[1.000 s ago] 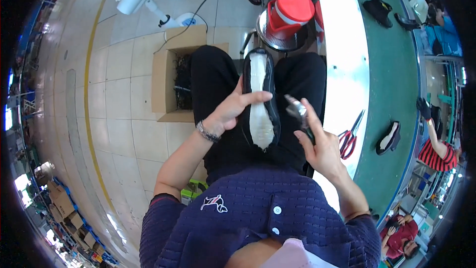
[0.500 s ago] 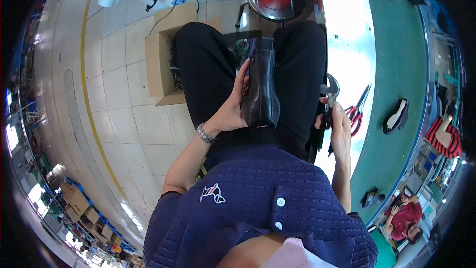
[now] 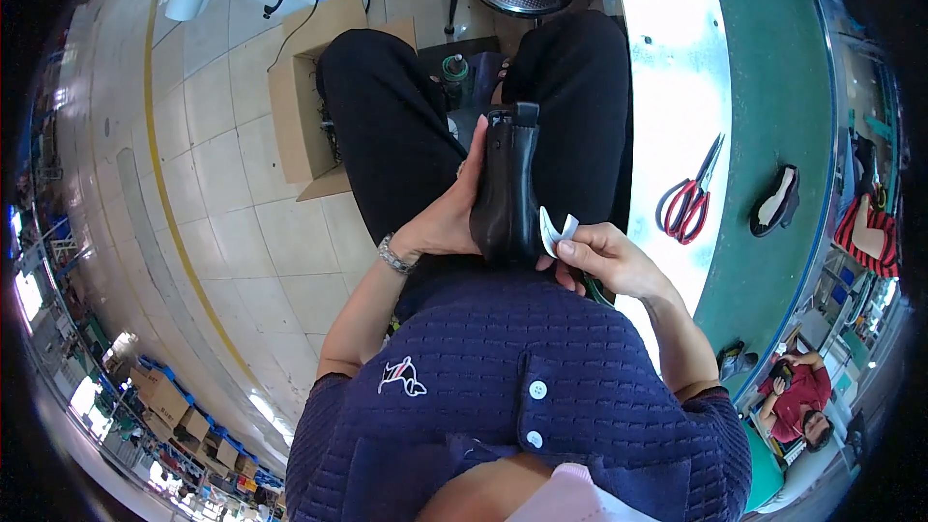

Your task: Assemble and inspect leather shoes using various hand tools.

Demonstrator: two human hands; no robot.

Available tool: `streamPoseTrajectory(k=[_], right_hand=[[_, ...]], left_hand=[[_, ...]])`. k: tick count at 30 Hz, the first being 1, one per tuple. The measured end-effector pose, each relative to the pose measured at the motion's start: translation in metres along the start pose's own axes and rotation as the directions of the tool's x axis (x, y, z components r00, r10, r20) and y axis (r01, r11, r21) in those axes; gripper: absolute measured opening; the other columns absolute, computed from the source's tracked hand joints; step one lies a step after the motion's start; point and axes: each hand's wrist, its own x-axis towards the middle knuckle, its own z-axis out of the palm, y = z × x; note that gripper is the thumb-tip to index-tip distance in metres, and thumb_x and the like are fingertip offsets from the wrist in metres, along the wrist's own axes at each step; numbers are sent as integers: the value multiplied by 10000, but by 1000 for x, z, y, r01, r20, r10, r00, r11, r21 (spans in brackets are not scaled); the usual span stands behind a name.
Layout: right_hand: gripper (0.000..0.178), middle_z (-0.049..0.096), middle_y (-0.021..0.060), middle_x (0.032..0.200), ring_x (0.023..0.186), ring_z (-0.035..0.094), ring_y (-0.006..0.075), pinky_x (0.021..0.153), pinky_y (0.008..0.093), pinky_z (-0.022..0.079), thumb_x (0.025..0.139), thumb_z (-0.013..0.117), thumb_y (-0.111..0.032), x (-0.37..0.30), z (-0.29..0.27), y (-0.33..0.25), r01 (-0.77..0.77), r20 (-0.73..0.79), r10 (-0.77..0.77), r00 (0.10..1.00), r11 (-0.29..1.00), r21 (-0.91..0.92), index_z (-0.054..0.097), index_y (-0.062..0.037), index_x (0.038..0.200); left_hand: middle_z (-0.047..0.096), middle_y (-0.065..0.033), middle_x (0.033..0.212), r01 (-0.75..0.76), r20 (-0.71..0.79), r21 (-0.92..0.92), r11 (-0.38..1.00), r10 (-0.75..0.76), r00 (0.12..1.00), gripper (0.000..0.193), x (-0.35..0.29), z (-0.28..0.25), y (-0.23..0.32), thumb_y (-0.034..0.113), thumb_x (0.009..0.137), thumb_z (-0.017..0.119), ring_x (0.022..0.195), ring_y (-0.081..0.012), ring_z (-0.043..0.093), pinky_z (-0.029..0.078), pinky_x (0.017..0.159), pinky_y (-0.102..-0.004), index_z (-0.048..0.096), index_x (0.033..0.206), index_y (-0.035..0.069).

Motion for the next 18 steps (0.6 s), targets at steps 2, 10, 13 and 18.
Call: streamPoseTrajectory(k=[2, 10, 13, 18], right_hand=[[412, 545, -4, 585, 517, 527, 80, 504, 231, 417, 981, 558, -380, -1, 3, -9, -65, 6, 65, 998, 998, -27, 687, 0, 885], [493, 581, 187, 542, 514, 621, 323, 507, 394, 481, 946, 572, -422, -10, -1, -56, 8, -53, -88, 995, 582, -813, 671, -4, 703], [486, 594, 199, 563, 561, 638, 355, 533, 434, 491, 940, 579, -422, -8, 0, -69, -7, -102, -193, 976, 440, -898, 671, -2, 711], [399, 606, 225, 630, 644, 639, 396, 611, 472, 490, 926, 597, -385, 10, -29, -53, -18, -371, -463, 805, 606, -795, 659, -15, 788]], left_hand=[[-11, -197, 1591, -29, -11, 72, 997, 30, 999, 1466, 1, 5, -1, 196, 583, 906, 1480, -286, 78, 129, 1189, -395, -243, 1489, 112], [60, -227, 1570, -66, -1, 160, 985, 67, 998, 1425, 3, 6, 1, 217, 590, 875, 1464, -305, 140, 146, 1186, -380, -219, 1492, 75], [85, -214, 1567, -43, -24, 128, 991, 47, 999, 1395, 8, 4, -7, 170, 611, 862, 1457, -296, 166, 152, 1182, -368, -211, 1499, 97], [107, -157, 1573, 34, -188, -69, 997, -46, 981, 1390, 22, -3, -6, 104, 622, 888, 1440, -257, 201, 235, 1155, -394, -170, 1521, 173]])
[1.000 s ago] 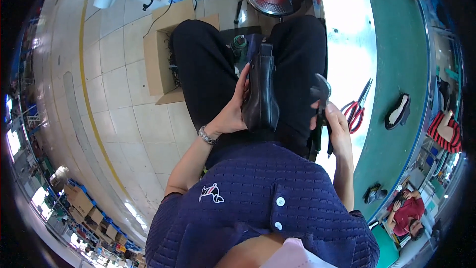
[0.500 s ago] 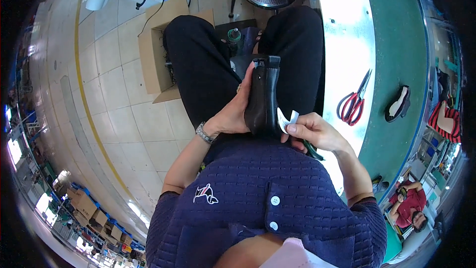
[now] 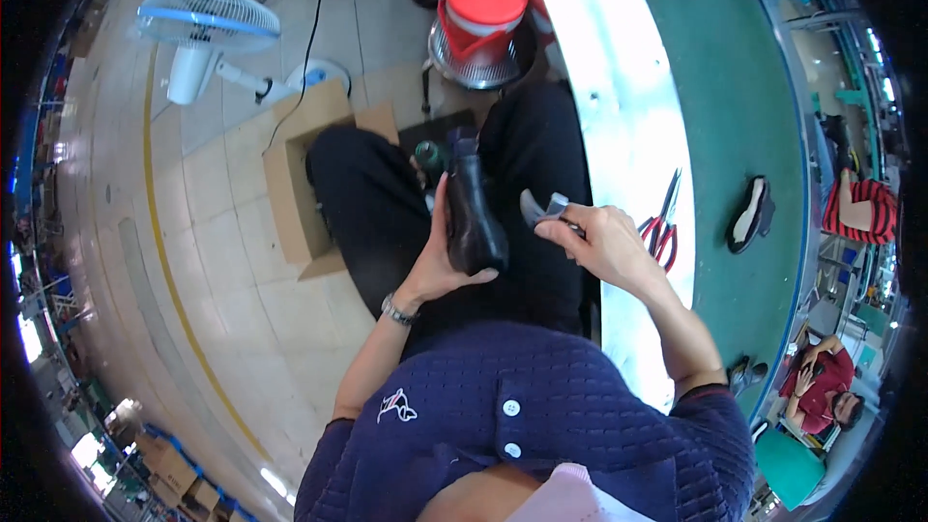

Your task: Assemble and inspect leather shoes using various hand tools.

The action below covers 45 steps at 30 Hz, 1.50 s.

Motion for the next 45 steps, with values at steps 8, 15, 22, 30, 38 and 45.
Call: streamPoseTrajectory(k=[8, 15, 22, 30, 38, 45], right_hand=[[457, 593, 236, 1174, 1055, 595, 374, 844, 458, 486, 895, 631, -173, -13, 4, 118, -436, -484, 200, 852, 783, -443, 507, -31, 1311], [942, 407, 146, 1476, 1394, 330, 223, 1135, 350, 249, 802, 782, -258, -5, 14, 23, 301, -25, -369, 929, 715, 631, 214, -28, 1518], [807, 476, 108, 1401, 1157, 569, 182, 990, 301, 440, 727, 756, 7, -20, 14, 54, 331, -425, 112, 898, 462, 823, 378, -17, 1439], [527, 566, 84, 1255, 881, 588, 92, 763, 222, 477, 867, 668, -102, -21, -65, 131, 243, -841, 500, 207, 807, 539, 496, -38, 1362], [412, 697, 84, 861, 736, 626, 93, 656, 224, 480, 944, 609, -163, 7, -99, 205, -20, -815, 502, 288, 854, 519, 537, -102, 1345], [318, 694, 103, 868, 675, 669, 124, 641, 269, 513, 921, 610, -173, 135, -160, 208, 23, -756, 273, 595, 934, 356, 629, -35, 1207]], left_hand=[[399, -115, 1449, 104, -118, -392, 914, -163, 980, 1185, 2, -24, 16, 8, 651, 835, 1319, -251, 420, 351, 1090, -396, 72, 1549, 136], [620, -32, 1155, 80, -35, -844, 531, -203, 979, 456, 29, -10, 1, 38, 774, 649, 1107, -171, 573, 436, 988, -349, 571, 1222, 64], [321, -186, 1465, 58, 202, -365, 929, 18, 979, 1028, 63, 18, 88, 306, 867, 727, 1297, -289, 449, 356, 1079, -409, -36, 1530, 121], [512, -204, 1321, 112, 49, 356, 928, -138, 989, 780, 57, -4, 56, 312, 890, 692, 1185, -307, 562, 442, 1005, -404, 268, 1505, 90], [634, -127, 1137, -27, -12, 967, 253, 152, 988, 300, 0, -49, -31, 189, 831, 672, 1131, -302, 561, 316, 1083, -490, 665, 1102, 60], [682, -68, 1016, -11, -12, 970, 242, 93, 996, 179, 21, -42, -36, 151, 824, 653, 1128, -272, 566, 282, 1096, -523, 702, 976, 69]])
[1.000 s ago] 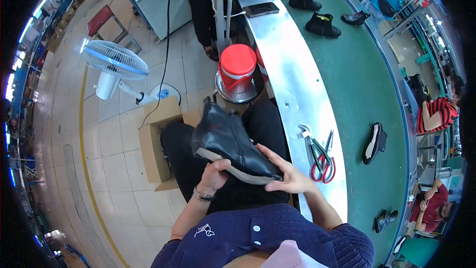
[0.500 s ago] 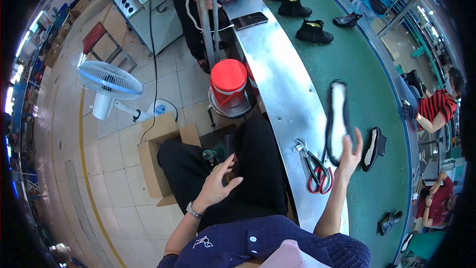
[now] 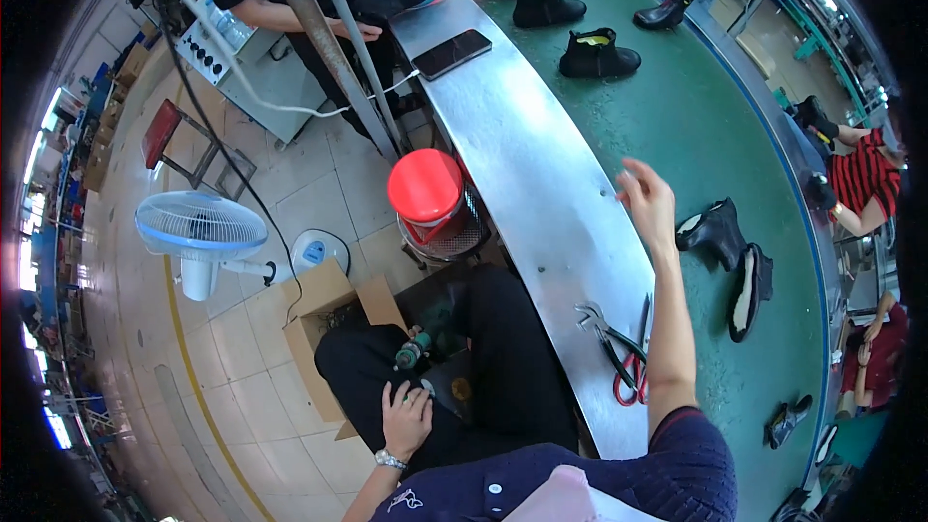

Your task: Assemble and inspect leather shoes using various hand tools.

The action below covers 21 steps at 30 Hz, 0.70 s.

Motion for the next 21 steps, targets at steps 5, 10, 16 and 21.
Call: streamPoseTrajectory(k=[5, 10, 16, 21], right_hand=[[413, 652, 166, 1130, 946, 667, 291, 848, 396, 505, 875, 641, -218, 150, 56, 6, 297, -3, -315, 949, 900, -320, 589, -34, 1241], [634, 471, 171, 1400, 1211, 522, 377, 995, 420, 445, 866, 645, -241, 263, 91, 14, 317, -66, -394, 917, 818, -479, 386, -29, 1403], [329, 650, 170, 915, 902, 640, 328, 808, 428, 497, 852, 680, -299, 274, 88, 48, 200, -239, -284, 929, 926, -322, 654, -18, 1021], [308, 651, 126, 870, 719, 644, 229, 683, 342, 492, 849, 707, -299, 216, 25, 32, 223, -297, -283, 912, 949, -221, 689, -29, 995]], left_hand=[[679, -49, 1017, 22, 28, 37, 999, -23, 999, 187, 9, -1, 4, 149, 819, 657, 1125, -257, 569, 302, 1087, -511, 697, 992, 87], [678, -41, 1021, 68, 41, 74, 995, -71, 997, 196, 14, -4, 5, 145, 816, 665, 1126, -248, 569, 313, 1083, -499, 693, 1003, 93], [666, -39, 1044, 57, 49, 56, 997, -60, 997, 203, 20, -5, 5, 163, 834, 653, 1121, -236, 569, 313, 1091, -487, 681, 1024, 95], [705, -55, 950, 68, -87, -140, 988, -81, 993, 140, 11, -11, 5, 80, 810, 675, 1009, -240, 636, 360, 1057, -491, 707, 946, 65]])
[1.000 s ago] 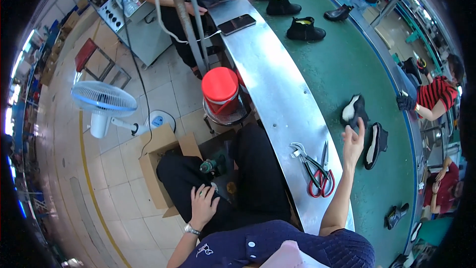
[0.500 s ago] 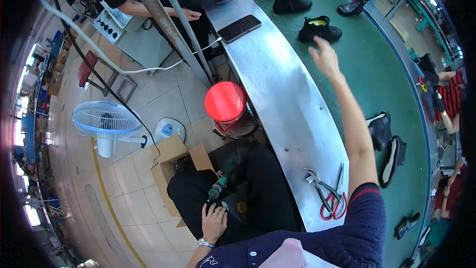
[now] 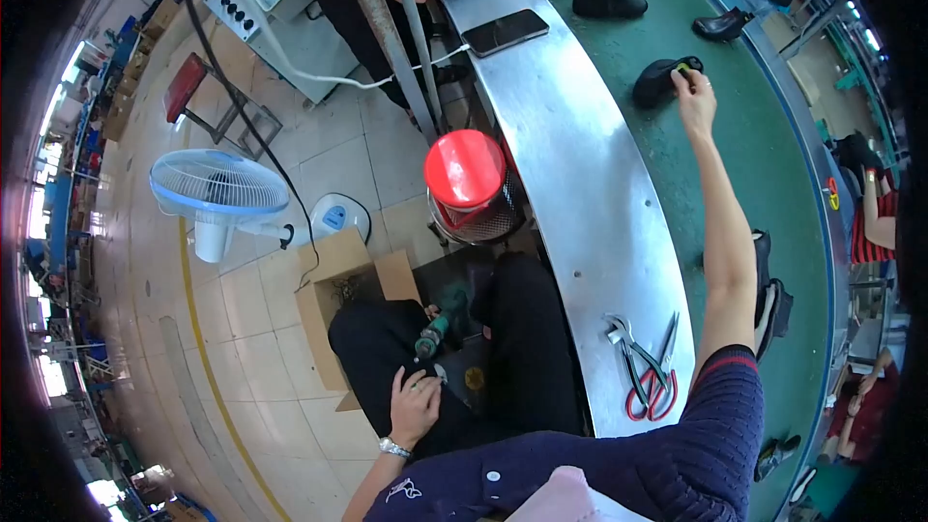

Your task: Assemble and inspect leather shoes using various hand tools.

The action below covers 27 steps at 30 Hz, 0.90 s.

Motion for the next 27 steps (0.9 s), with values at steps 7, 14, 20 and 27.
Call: streamPoseTrajectory(k=[7, 14, 20, 27], right_hand=[[225, 473, -94, 673, 590, 381, -9, 512, 192, 256, 905, 679, -287, -90, -145, -174, -119, 282, -14, 959, 886, 447, 646, -77, 832], [212, 443, -121, 604, 525, 333, -22, 480, 191, 205, 902, 683, -191, -239, -186, -288, -433, 651, -24, 759, 729, 531, 625, -78, 733], [182, 545, -69, 658, 555, 455, 15, 516, 182, 343, 927, 657, -198, -315, -149, -293, -560, 794, -90, 601, 661, 499, 696, -24, 964], [424, 625, 203, 1106, 869, 663, 290, 802, 383, 524, 910, 647, -220, -359, -160, -203, 158, 633, -121, 764, 988, -1, 570, 28, 1245]], left_hand=[[706, -129, 950, -114, -212, -255, 960, 60, 976, 245, 37, -47, 30, 36, 803, 691, 879, -279, 675, 511, 889, -369, 696, 1047, 13], [293, -158, 1546, -289, 19, -738, 610, 447, 894, 1042, 96, -86, 113, 162, 692, 831, 1395, -271, 346, 304, 1121, -340, 210, 1523, 57], [177, -127, 1593, -25, 105, -939, 342, 356, 929, 1178, 48, -61, 83, 73, 647, 824, 1442, -203, 236, 205, 1166, -338, 61, 1544, 45], [119, -112, 1608, 28, 58, -960, 277, 99, 993, 1244, -30, -52, 45, 77, 616, 863, 1462, -224, 190, 178, 1178, -360, 37, 1546, 65]])
